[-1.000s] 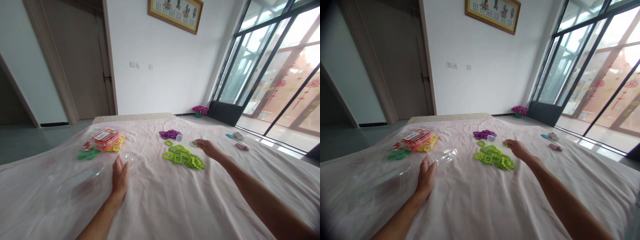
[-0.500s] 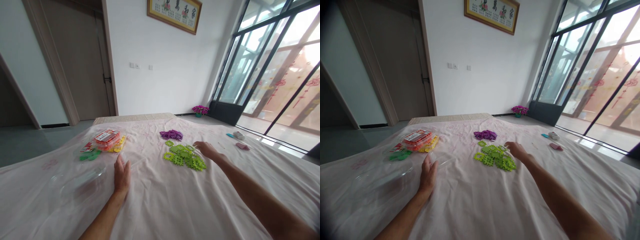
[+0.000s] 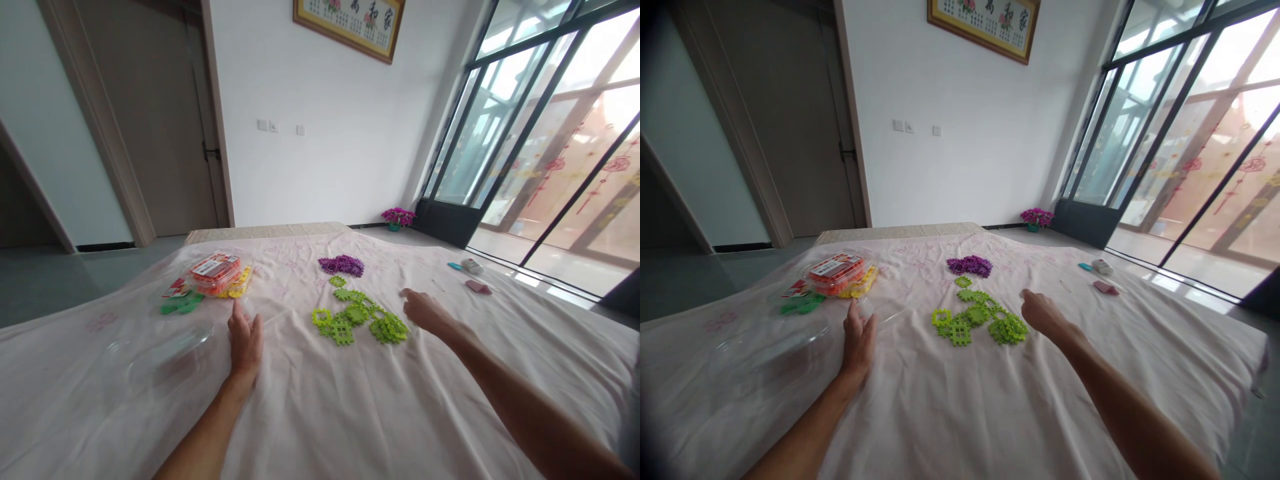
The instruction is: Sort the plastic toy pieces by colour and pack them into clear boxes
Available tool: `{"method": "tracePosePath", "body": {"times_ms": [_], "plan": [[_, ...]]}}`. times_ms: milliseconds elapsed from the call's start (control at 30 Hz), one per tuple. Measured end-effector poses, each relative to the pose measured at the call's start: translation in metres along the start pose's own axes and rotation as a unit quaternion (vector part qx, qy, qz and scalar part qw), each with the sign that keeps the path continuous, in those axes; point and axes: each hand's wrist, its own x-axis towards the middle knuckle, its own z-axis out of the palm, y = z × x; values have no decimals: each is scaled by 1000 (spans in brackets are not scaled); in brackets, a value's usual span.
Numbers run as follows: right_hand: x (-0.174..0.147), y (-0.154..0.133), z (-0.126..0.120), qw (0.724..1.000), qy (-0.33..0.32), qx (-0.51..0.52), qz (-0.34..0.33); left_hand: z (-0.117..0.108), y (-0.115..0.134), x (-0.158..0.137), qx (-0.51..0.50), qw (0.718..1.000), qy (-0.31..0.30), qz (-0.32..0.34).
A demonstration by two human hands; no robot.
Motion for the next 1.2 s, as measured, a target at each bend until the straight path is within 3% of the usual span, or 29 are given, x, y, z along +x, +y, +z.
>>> {"method": "tracePosePath", "body": {"times_ms": [133,300,433,567,700,833,933,1100,1200], "plan": [[-23,-36,-1,998,-12,38,-47,1,0,-2,50,998,12,46],[-39,-81,-2,989,-10,84,-124,0,5,-5,158,969,30,186],[-29,-83,-6,983,14,105,-153,-4,16,-9,219,931,38,289],[6,-67,-13,992,69,50,-95,-6,22,-12,270,897,14,351],[44,-66,-4,992,106,-30,-54,-5,18,-10,282,891,11,356],[63,-80,16,988,89,-48,-114,-5,14,-5,292,894,22,339],[63,-88,22,979,61,-10,-195,-7,15,-3,289,896,18,336],[58,-86,3,948,4,72,-311,-14,20,-1,278,899,26,338],[62,-80,-10,955,31,71,-286,-17,25,-2,288,897,34,334]]}}
